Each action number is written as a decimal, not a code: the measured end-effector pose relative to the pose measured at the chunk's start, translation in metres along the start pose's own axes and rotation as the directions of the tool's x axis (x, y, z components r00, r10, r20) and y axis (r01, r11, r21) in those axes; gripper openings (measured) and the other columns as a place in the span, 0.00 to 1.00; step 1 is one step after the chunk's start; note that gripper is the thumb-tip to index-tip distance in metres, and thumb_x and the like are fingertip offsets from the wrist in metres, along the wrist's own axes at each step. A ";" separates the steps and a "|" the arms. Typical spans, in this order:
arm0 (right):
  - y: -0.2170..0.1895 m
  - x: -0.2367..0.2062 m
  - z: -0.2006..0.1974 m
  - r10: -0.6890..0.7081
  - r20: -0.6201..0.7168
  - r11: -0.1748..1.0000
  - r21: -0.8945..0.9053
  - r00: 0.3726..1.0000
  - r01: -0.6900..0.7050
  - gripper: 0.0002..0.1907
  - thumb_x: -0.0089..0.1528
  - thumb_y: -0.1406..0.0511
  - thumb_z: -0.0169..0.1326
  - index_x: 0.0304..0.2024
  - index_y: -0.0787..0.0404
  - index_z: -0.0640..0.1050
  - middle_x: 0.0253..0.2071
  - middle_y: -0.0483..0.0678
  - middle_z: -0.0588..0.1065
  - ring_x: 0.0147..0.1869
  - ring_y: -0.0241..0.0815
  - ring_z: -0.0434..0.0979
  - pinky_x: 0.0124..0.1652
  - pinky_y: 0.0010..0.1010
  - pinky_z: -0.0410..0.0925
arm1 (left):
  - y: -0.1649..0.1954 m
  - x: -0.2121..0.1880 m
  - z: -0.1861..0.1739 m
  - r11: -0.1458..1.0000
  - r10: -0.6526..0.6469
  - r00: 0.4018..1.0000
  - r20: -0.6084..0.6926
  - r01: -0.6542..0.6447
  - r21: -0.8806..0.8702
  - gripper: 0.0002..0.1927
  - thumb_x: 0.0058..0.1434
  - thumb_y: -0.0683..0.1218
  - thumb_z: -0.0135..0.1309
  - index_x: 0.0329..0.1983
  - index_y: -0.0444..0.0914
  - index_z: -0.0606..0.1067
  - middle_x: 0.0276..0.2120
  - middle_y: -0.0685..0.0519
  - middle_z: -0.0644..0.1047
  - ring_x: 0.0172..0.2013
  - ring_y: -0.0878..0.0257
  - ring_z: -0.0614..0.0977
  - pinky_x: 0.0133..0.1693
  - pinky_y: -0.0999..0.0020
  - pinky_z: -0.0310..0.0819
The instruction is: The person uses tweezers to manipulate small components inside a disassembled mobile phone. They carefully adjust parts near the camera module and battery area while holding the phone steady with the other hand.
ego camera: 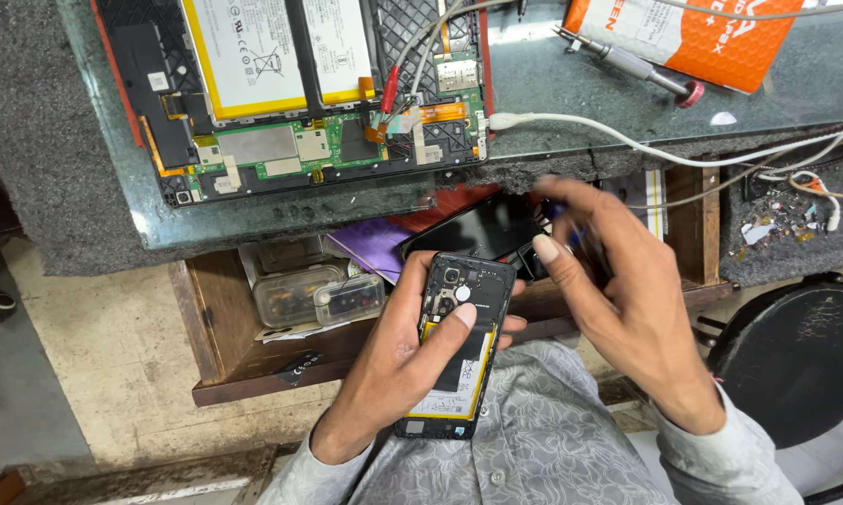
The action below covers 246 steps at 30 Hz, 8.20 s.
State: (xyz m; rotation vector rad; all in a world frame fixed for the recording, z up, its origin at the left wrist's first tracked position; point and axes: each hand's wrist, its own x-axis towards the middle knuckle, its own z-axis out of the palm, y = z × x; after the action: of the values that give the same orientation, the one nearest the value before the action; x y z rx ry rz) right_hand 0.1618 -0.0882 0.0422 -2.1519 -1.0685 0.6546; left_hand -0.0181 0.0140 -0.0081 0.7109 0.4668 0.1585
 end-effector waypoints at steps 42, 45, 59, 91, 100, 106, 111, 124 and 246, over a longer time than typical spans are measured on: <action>-0.025 -0.026 0.013 -0.277 0.036 0.960 -0.025 0.960 0.278 0.19 0.54 0.74 0.63 0.48 0.60 0.83 0.48 0.50 0.82 0.40 0.39 0.85 0.38 0.25 0.75 | -0.009 0.016 0.016 0.809 0.068 0.992 -0.105 -0.117 -0.576 0.32 0.79 0.60 0.21 0.77 0.38 0.57 0.62 0.37 0.73 0.58 0.54 0.77 0.61 0.59 0.72; -0.025 -0.027 0.014 -0.296 0.020 0.954 -0.032 0.955 0.297 0.19 0.55 0.74 0.63 0.49 0.60 0.82 0.49 0.49 0.82 0.42 0.40 0.85 0.39 0.26 0.75 | -0.010 0.016 0.017 0.804 0.068 0.992 -0.104 -0.116 -0.584 0.32 0.80 0.60 0.21 0.77 0.39 0.57 0.62 0.38 0.73 0.58 0.54 0.77 0.61 0.58 0.72; -0.023 -0.030 0.018 -0.302 0.014 0.952 -0.039 0.953 0.303 0.21 0.54 0.74 0.64 0.50 0.58 0.82 0.49 0.49 0.81 0.39 0.38 0.84 0.37 0.25 0.74 | -0.013 0.014 0.018 0.805 0.051 0.994 -0.098 -0.099 -0.585 0.32 0.80 0.60 0.19 0.76 0.38 0.58 0.59 0.39 0.73 0.57 0.54 0.77 0.60 0.58 0.73; -0.015 -0.030 0.033 -0.372 -0.084 0.928 -0.055 0.924 0.368 0.21 0.55 0.76 0.64 0.51 0.59 0.82 0.48 0.50 0.80 0.40 0.38 0.82 0.37 0.26 0.74 | -0.009 0.013 0.018 0.847 0.067 0.992 -0.111 -0.115 -0.520 0.33 0.78 0.60 0.19 0.75 0.37 0.58 0.59 0.40 0.73 0.59 0.54 0.76 0.63 0.58 0.71; -0.018 -0.029 0.032 -0.345 -0.140 0.938 -0.026 0.928 0.345 0.18 0.58 0.77 0.62 0.50 0.63 0.81 0.49 0.53 0.80 0.49 0.42 0.85 0.44 0.26 0.76 | -0.009 0.013 0.021 0.857 0.065 0.993 -0.102 -0.108 -0.505 0.33 0.78 0.60 0.20 0.75 0.37 0.58 0.58 0.40 0.73 0.59 0.54 0.76 0.64 0.59 0.70; -0.018 -0.029 0.032 -0.326 -0.198 0.945 -0.039 0.924 0.324 0.16 0.60 0.78 0.62 0.51 0.65 0.81 0.49 0.53 0.80 0.51 0.43 0.84 0.47 0.27 0.76 | -0.015 0.010 0.018 0.871 0.021 0.993 -0.115 -0.075 -0.485 0.32 0.80 0.61 0.23 0.77 0.37 0.59 0.57 0.46 0.73 0.54 0.60 0.76 0.57 0.64 0.73; -0.013 -0.024 0.023 -0.257 -0.323 0.958 0.043 0.911 0.285 0.13 0.67 0.79 0.59 0.54 0.68 0.80 0.52 0.55 0.80 0.46 0.37 0.85 0.43 0.20 0.77 | -0.020 0.010 0.018 0.855 0.017 0.999 -0.044 -0.037 -0.517 0.32 0.79 0.62 0.24 0.76 0.41 0.60 0.56 0.46 0.76 0.47 0.61 0.80 0.48 0.67 0.78; -0.026 -0.030 0.008 -0.347 -0.050 0.938 -0.019 0.937 0.346 0.20 0.54 0.74 0.64 0.50 0.68 0.78 0.41 0.51 0.82 0.40 0.40 0.83 0.38 0.27 0.73 | -0.013 0.010 0.022 0.893 0.081 0.989 -0.125 -0.128 -0.432 0.32 0.78 0.60 0.20 0.75 0.37 0.58 0.60 0.41 0.74 0.55 0.56 0.79 0.59 0.59 0.75; -0.003 -0.038 0.004 -0.087 -0.123 0.995 0.043 0.989 0.093 0.10 0.60 0.74 0.62 0.45 0.68 0.81 0.36 0.49 0.80 0.32 0.31 0.77 0.30 0.21 0.67 | -0.024 0.009 0.015 0.898 0.017 0.997 0.070 0.016 -0.441 0.32 0.81 0.60 0.22 0.66 0.31 0.65 0.50 0.40 0.77 0.45 0.52 0.82 0.48 0.59 0.81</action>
State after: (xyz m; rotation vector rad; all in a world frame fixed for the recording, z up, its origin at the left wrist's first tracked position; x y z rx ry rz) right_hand 0.1364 -0.1168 0.0475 -2.0612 -1.0662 0.4966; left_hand -0.0036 -0.0100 -0.0170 0.2680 0.3431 0.2295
